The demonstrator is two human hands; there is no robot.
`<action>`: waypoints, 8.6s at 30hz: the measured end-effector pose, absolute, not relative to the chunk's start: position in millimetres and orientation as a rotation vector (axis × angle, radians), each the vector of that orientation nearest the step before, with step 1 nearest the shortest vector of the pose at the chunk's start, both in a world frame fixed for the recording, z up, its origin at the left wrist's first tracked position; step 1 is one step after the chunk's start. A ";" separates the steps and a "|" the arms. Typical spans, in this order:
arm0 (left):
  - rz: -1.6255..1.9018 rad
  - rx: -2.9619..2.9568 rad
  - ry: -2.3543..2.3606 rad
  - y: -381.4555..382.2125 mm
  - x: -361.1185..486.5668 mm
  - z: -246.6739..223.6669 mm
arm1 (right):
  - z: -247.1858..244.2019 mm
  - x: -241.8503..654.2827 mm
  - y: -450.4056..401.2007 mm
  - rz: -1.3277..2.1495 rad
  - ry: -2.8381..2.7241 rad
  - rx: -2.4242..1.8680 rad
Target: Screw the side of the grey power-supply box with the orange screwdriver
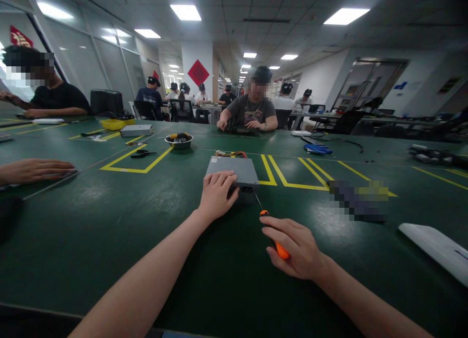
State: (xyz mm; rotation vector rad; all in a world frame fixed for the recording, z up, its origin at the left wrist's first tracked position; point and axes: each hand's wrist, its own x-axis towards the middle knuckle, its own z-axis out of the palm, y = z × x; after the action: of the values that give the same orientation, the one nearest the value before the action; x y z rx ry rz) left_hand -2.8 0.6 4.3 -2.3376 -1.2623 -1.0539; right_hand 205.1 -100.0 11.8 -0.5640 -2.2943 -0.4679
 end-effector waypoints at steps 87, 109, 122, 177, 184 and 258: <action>-1.075 -2.336 -1.273 0.4 -1.8 4.3 | 14.2 205.3 -109.3 -0.544 -2.372 -0.504; -1.074 -2.315 -1.260 1.9 -2.1 2.8 | 17.2 197.6 -107.4 -0.847 -2.190 -0.418; -1.080 -2.326 -1.270 2.3 -2.5 2.8 | 18.1 190.2 -108.6 -0.548 -2.094 -0.558; -1.096 -2.340 -1.263 0.9 -1.9 4.5 | 1.8 206.4 -94.4 -0.582 -2.280 -0.604; -1.105 -2.335 -1.263 1.7 -1.5 3.6 | 4.6 203.8 -90.0 -0.679 -2.181 -0.611; -1.135 -2.415 -1.049 -8.9 -12.4 6.8 | 5.8 175.9 -108.5 -0.626 -2.377 -0.396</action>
State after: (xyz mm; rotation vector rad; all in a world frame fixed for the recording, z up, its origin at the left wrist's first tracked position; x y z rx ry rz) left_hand -12.4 -8.9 6.8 -2.4146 -1.0490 -1.1348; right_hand 175.9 -108.5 5.8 -0.3958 -2.3771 -0.6263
